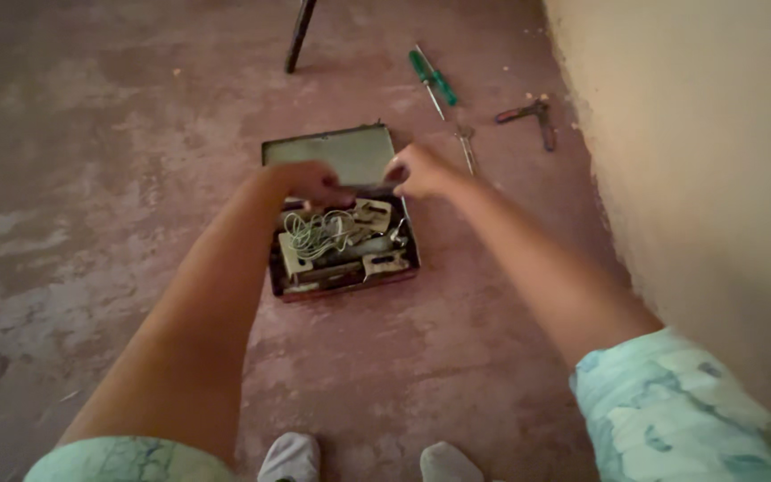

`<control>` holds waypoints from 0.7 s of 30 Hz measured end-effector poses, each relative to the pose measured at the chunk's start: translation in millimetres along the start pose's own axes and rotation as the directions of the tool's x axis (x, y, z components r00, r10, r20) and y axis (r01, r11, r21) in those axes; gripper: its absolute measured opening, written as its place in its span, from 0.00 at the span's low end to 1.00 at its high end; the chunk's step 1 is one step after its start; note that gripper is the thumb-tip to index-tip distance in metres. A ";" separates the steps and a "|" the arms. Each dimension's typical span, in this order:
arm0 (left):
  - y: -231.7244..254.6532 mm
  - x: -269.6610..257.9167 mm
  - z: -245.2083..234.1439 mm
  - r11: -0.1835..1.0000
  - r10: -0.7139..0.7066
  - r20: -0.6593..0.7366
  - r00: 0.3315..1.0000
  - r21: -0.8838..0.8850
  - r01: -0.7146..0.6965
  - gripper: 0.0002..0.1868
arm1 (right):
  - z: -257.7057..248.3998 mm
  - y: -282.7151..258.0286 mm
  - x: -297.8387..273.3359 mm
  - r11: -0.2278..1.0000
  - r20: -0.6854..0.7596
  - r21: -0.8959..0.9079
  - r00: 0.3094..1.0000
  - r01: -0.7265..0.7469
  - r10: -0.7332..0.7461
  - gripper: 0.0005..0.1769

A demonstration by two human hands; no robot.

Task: The person organizes various tools and components inside a metal toolbox by hand while sitting on the floor, placing items like a motor, pliers, and wires into different sections of the box.

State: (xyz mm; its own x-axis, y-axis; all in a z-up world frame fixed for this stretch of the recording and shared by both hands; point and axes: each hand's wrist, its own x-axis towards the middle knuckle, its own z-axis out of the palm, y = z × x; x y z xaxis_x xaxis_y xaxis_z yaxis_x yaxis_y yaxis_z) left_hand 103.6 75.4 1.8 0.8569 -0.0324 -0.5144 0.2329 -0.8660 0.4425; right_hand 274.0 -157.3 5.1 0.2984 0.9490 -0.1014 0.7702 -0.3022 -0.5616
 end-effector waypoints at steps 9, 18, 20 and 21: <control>-10.2 -1.7 29.3 0.967 -0.242 0.021 0.970 0.087 0.239 0.19 | 50.9 -19.4 7.9 0.997 -0.234 -0.060 0.970 0.053 -0.066 0.19; -21.4 20.6 35.8 0.893 -0.058 -0.010 0.998 0.446 0.056 0.19 | 72.3 -20.3 -5.4 0.995 -0.302 -0.089 0.953 -0.037 0.009 0.16; -21.2 18.9 33.7 0.915 -0.089 -0.029 0.996 0.393 0.093 0.18 | 79.5 -14.0 -3.5 0.996 -0.346 -0.094 0.938 -0.002 -0.031 0.16; -20.3 17.1 32.3 0.924 -0.105 -0.038 0.994 0.366 0.112 0.17 | 81.2 -13.1 -2.8 0.996 -0.358 -0.093 0.933 0.004 -0.038 0.15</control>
State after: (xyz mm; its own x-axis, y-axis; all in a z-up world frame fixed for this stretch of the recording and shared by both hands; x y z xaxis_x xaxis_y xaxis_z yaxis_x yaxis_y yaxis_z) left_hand 98.7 76.3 -39.7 0.8446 0.0780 -0.5297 0.1426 -0.9864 0.0820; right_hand 217.3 -148.8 -53.9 0.4514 0.8646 0.2206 0.8206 -0.3050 -0.4833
